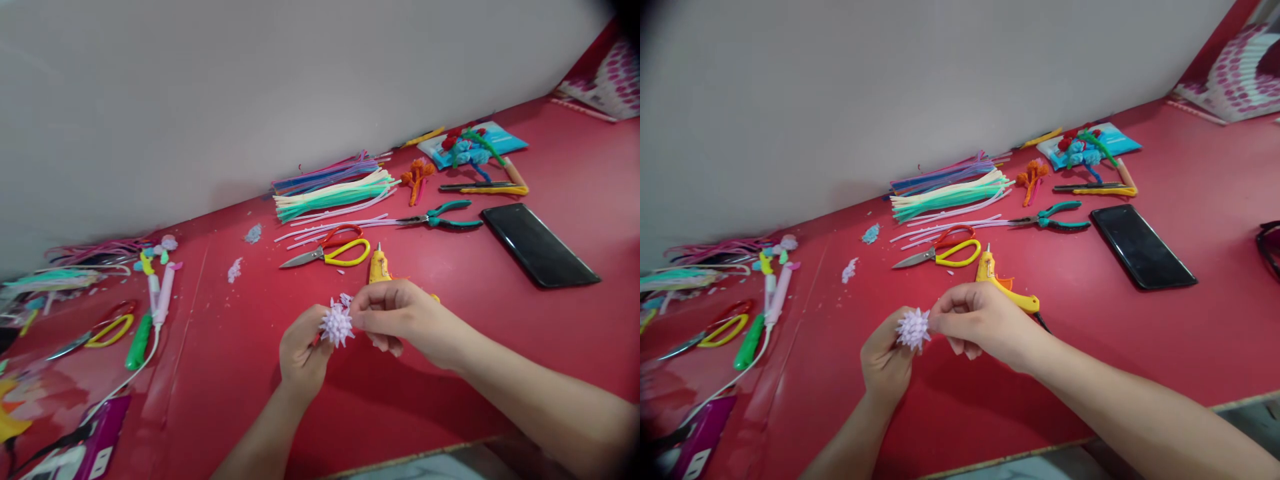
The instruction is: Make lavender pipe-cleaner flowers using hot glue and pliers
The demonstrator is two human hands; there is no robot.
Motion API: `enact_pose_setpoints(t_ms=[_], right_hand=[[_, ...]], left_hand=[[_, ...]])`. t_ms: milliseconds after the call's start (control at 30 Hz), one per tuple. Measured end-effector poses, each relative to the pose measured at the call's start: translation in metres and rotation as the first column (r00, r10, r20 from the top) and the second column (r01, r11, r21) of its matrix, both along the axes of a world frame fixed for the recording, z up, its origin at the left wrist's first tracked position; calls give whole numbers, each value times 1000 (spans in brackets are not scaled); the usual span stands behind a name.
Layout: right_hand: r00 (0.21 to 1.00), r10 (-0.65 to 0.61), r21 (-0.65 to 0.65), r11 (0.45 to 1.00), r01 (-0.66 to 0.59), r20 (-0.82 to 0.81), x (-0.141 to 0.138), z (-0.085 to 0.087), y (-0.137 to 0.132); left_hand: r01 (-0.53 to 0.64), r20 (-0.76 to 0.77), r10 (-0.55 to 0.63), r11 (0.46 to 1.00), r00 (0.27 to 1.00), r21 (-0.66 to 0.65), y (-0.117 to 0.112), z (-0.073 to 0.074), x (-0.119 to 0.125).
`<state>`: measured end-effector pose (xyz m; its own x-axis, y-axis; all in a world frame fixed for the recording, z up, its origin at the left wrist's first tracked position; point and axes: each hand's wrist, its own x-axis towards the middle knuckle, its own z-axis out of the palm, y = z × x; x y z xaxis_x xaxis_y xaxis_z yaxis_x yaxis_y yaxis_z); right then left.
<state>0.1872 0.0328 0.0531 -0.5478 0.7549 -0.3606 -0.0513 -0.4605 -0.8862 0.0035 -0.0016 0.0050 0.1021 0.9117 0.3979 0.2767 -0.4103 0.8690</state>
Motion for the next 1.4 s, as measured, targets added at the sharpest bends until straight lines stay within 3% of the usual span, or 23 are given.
enact_pose_setpoints(t_ms=[433, 600, 700, 800, 867, 933, 1067, 1133, 1200, 1400], right_hand=[[1000, -6, 16, 1000, 6, 13, 0, -5, -1], [1000, -7, 19, 1000, 7, 11, 0, -8, -1], [1000, 11, 43, 999, -11, 9, 1, -5, 0], [993, -52, 187, 982, 32, 105, 4, 0, 1], [961, -186, 393, 915, 93, 206, 7, 0, 2], [916, -293, 613, 787, 67, 275, 8, -3, 1], [897, -325, 871, 478, -118, 300, 6, -13, -3], [890, -346, 915, 367, -165, 299, 5, -17, -5], [878, -362, 926, 321, -199, 314, 5, -19, -5], [848, -395, 924, 291, -249, 353, 6, -20, -3]], left_hand=[[-33, -95, 30, 999, 995, -33, -2, 5, 0], [-70, -67, 67, 996, 995, -48, -3, 4, 1], [-68, 113, 94, 973, 989, -219, -3, 4, 4], [80, 387, 163, 837, 908, -541, -2, 6, 10], [208, 499, 213, 723, 840, -659, 0, 9, 12], [307, 566, 240, 644, 789, -701, 3, 11, 14], [396, 618, 264, 571, 741, -719, 5, 10, 14], [406, 623, 268, 561, 735, -722, 6, 10, 15], [410, 624, 269, 556, 734, -723, 5, 10, 16], [415, 620, 273, 541, 735, -731, 5, 12, 18]])
